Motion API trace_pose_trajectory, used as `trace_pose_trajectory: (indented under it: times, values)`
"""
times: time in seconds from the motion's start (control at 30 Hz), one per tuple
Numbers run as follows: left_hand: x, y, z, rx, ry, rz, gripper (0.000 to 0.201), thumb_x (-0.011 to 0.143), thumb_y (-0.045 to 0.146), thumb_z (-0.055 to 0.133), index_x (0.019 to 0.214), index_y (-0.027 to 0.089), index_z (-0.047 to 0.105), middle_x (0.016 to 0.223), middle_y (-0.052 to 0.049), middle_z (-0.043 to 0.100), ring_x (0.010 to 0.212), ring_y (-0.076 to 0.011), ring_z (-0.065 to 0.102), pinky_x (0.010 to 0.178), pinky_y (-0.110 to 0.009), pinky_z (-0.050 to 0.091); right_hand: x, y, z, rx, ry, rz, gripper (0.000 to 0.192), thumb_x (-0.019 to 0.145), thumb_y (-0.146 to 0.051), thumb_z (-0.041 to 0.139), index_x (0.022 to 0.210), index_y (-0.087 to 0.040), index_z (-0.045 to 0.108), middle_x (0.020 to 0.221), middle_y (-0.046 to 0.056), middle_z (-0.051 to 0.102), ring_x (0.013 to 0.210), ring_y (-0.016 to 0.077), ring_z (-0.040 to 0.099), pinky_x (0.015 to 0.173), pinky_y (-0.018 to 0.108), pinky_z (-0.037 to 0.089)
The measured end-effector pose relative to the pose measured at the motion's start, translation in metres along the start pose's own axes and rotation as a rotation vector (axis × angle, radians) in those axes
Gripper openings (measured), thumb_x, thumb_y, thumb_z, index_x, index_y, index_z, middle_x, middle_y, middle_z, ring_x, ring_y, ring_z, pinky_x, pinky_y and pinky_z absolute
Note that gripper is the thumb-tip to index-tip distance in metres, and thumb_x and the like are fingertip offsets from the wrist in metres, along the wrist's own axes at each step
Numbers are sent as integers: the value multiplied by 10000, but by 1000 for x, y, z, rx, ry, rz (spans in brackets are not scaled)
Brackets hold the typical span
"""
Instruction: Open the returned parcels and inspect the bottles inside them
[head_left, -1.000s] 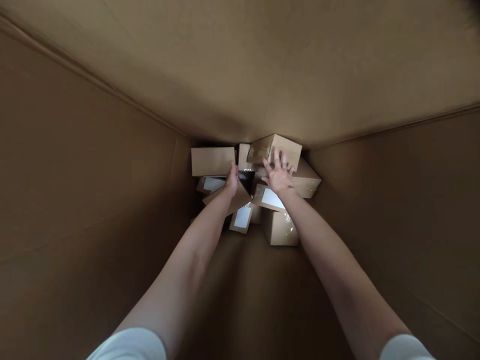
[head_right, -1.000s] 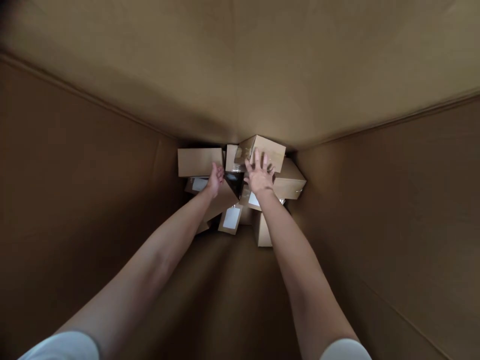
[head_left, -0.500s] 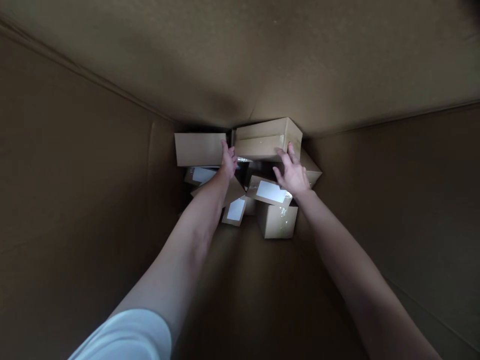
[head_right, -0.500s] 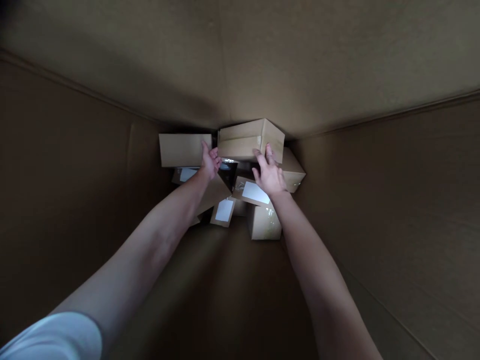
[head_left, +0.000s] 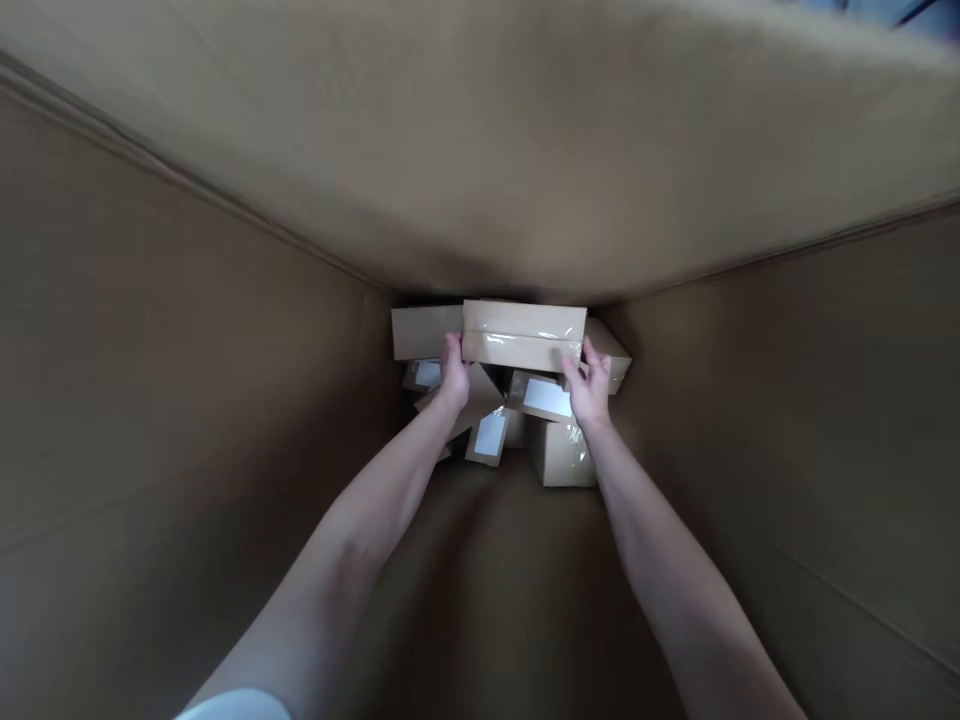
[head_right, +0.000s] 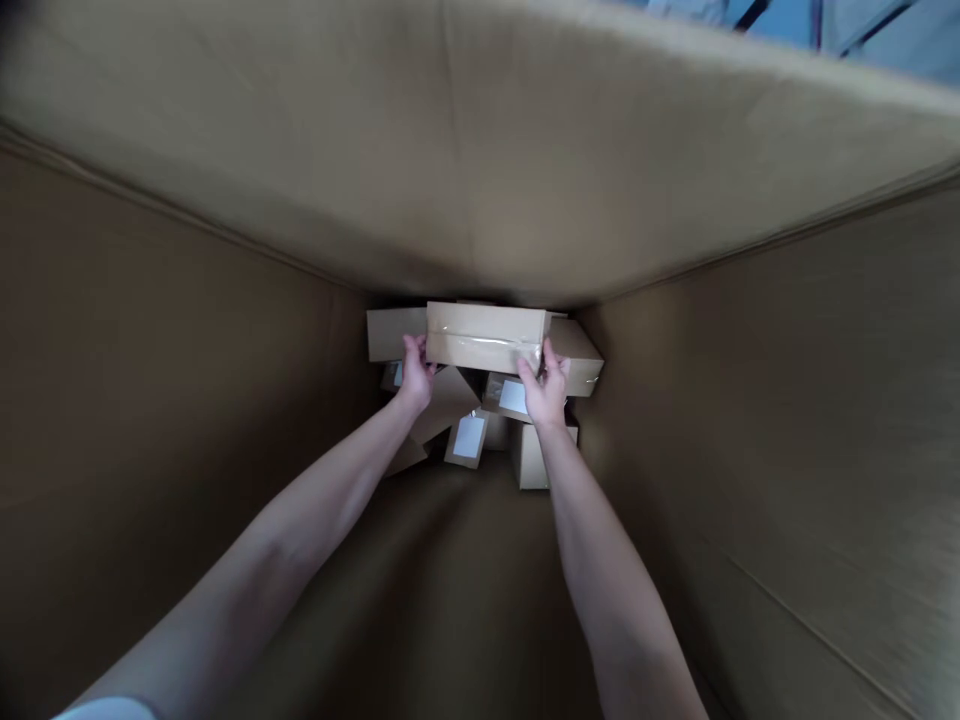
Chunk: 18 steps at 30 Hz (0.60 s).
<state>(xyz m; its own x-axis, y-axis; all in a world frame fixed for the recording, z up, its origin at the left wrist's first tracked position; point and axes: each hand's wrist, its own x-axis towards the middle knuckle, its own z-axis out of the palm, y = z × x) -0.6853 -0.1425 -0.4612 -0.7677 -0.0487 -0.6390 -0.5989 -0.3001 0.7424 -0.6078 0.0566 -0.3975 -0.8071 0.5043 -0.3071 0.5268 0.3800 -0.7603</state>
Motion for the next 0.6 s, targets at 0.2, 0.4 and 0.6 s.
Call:
trace_pose_trajectory:
  times: [0.2,0.4,0.6]
  values:
    - [-87,54,-24,28,-55,146,678,810,748,358,1109,182,580,1230,-113,588,1193,-263,517,968,-390,436,-66,-43,-30,156,52,-66,698,817,-617,467,1370,-207,355,1444,142,312,1350,269,323,1082,480,313]
    - [-180,112,-28,73,-165,384,727,739,796,408,1087,184,589,1162,-113,604,1103,-251,565,970,-398,434,-151,-102,-80,504,109,-37,680,790,-596,541,1309,-203,345,1426,148,396,1307,274,402,1082,483,310]
    - [-272,180,-40,146,-324,472,659,731,734,515,1158,233,555,1228,-94,569,1180,-284,520,1020,-445,400,-255,-161,-124,692,214,-73,710,796,-558,563,1385,-243,321,1462,103,381,1340,288,366,1106,490,287]
